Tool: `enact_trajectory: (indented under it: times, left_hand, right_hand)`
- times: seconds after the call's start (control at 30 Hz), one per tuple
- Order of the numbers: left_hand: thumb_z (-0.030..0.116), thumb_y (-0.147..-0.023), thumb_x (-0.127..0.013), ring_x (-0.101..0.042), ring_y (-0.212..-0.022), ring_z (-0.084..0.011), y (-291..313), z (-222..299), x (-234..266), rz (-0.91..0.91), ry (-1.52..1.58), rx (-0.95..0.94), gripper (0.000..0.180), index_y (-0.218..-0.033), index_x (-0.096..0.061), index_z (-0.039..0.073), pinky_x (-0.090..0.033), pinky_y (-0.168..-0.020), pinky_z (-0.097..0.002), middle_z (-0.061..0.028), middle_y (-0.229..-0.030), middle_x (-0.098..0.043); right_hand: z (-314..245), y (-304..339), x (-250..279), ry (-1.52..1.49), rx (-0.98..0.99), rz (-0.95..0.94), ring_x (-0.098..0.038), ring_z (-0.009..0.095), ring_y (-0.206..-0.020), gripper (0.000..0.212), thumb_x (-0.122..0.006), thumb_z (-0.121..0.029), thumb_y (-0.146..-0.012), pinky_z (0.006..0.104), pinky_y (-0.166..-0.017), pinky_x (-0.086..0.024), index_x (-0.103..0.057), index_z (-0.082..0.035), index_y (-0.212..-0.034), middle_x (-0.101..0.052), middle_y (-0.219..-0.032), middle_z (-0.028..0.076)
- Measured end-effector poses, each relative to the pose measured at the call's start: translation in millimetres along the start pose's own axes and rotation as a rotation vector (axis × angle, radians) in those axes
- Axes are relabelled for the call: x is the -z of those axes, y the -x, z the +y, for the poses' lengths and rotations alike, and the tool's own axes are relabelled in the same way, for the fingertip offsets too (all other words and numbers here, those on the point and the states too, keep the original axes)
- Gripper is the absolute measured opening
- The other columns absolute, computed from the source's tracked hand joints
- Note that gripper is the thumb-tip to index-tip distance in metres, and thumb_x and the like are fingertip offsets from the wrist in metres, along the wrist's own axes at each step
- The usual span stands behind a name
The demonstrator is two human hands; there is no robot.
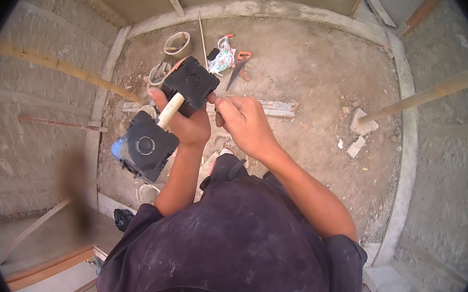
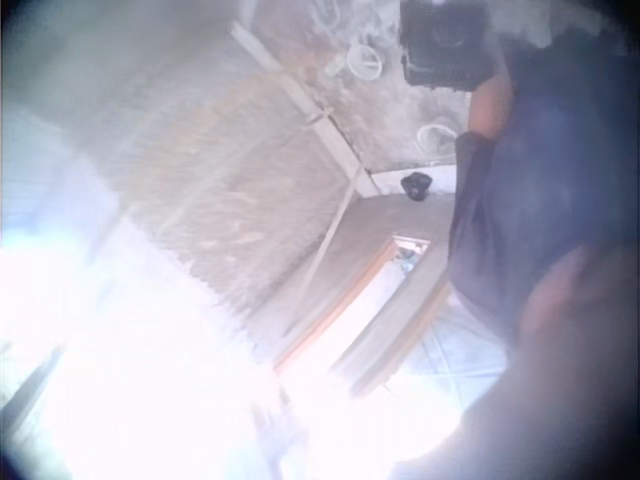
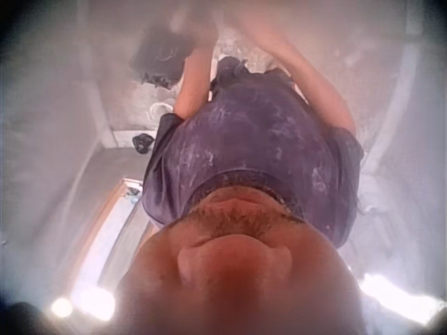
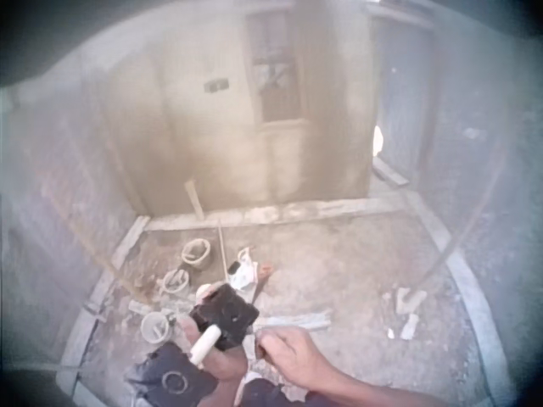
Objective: The person prepares an electrical junction box by using a lighter to soften and seal a small component, handles a length of pipe, and applies black tape to another junction box while working on the floor of a construction site.
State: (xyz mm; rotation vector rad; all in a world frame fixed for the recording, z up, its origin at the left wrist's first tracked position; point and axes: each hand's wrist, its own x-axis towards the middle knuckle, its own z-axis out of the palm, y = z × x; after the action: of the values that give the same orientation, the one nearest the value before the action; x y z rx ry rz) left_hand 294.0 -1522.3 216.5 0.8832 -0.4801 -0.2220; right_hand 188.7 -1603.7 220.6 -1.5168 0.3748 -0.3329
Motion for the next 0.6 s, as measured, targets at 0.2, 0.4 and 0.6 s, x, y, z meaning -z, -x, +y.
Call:
enact_trajectory:
  times: [0.2,0.4,0.6]
  left_hand:
    - [0.073,-0.098,-0.033,-0.068,-0.084,-0.0260,-3.5,-24.5,-31.3,0.115,0.155,0.208,0.075,-0.122,-0.056,0.005,-0.056,-0.073,-0.0372,-0.0109,-0.101,-0.069]
    - [0.078,-0.095,-0.031,-0.068,-0.083,-0.0252,-24.6,-39.5,-47.7,0.083,0.061,0.127,0.084,-0.126,-0.057,0.004,-0.055,-0.065,-0.0358,-0.0118,-0.100,-0.069]
    - [0.079,-0.094,-0.032,-0.067,-0.083,-0.0259,-59.4,-29.0,-75.3,-0.157,0.121,0.077,0.089,-0.125,-0.057,0.000,-0.055,-0.074,-0.0380,-0.0149,-0.107,-0.068]
  right_hand:
    - [-1.1,-18.8,38.3,-0.136,0.025,0.057,-0.045,0.012,-0.054,0.044,-0.041,-0.027,-0.097,0.0334,-0.053,-0.037,-0.054,0.003,-0.067,-0.050,-0.057,0.005]
    - [-14.0,-25.9,51.1,-0.200,0.019,0.076,-0.049,0.012,-0.055,0.046,-0.041,-0.029,-0.100,0.0326,-0.053,-0.039,-0.057,0.004,-0.072,-0.055,-0.060,0.005]
    - [-44.5,-26.9,71.9,-0.232,-0.018,0.059,-0.046,0.009,-0.052,0.049,-0.043,-0.035,-0.101,0.0296,-0.051,-0.035,-0.058,0.001,-0.070,-0.052,-0.057,0.003]
